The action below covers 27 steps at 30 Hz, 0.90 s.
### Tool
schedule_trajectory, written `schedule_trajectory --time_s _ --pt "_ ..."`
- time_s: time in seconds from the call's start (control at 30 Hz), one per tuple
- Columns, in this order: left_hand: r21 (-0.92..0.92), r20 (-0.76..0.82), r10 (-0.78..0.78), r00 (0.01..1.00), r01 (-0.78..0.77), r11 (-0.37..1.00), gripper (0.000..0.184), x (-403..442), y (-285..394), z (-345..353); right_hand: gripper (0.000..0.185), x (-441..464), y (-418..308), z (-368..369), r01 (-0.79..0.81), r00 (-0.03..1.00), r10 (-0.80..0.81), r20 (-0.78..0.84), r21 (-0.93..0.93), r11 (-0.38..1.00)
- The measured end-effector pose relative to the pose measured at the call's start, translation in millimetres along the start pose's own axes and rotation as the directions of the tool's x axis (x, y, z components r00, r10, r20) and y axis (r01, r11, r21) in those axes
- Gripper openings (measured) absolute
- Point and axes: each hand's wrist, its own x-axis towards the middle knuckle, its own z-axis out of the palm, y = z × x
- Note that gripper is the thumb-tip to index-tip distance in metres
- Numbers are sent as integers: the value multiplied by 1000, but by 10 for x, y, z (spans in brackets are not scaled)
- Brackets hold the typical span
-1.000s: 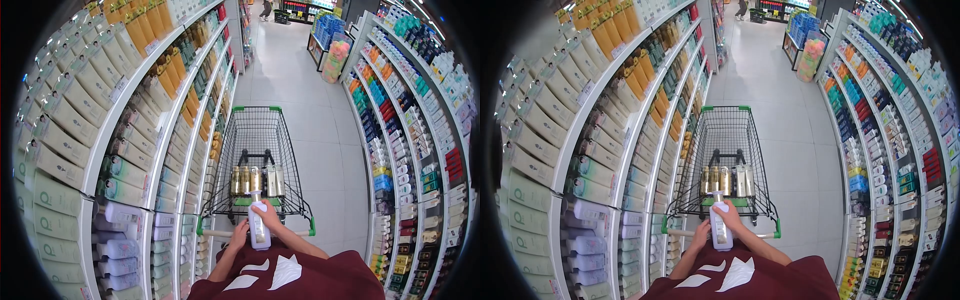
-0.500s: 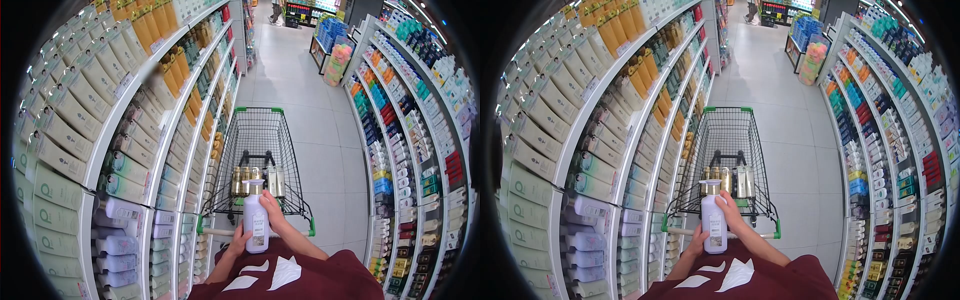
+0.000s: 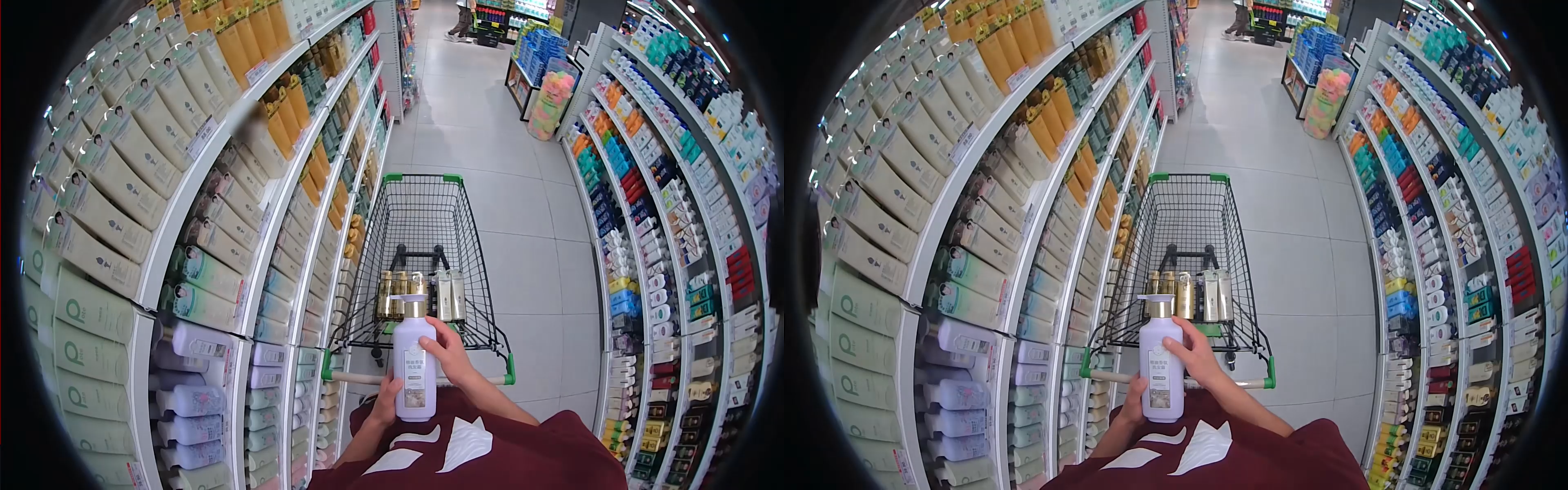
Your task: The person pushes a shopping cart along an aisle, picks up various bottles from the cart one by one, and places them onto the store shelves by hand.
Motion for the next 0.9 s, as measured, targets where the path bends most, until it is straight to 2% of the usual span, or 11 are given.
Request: schedule_trajectory --time_s 0.33,0.63,0.7,0.83,0.9 --pt "36 24 -6 1000 6 999 78 32 73 103 58 17 -52 -22 29 999 -31 -42 -57 998" --pt "-16 10 -50 999 50 999 81 57 16 64 57 50 -38 -94 64 998 -66 -7 -137 989" --pt "-138 -12 -117 993 115 984 77 65 -2 45 56 43 -46 -86 72 997 -75 -15 -134 988" --pt "-119 -3 -130 991 129 984 76 75 92 90 50 32 -39 -99 62 998 -65 -27 -114 992" --pt "-320 59 -175 983 185 929 77 47 195 188 49 37 -9 -135 20 999 -21 -29 -48 999"
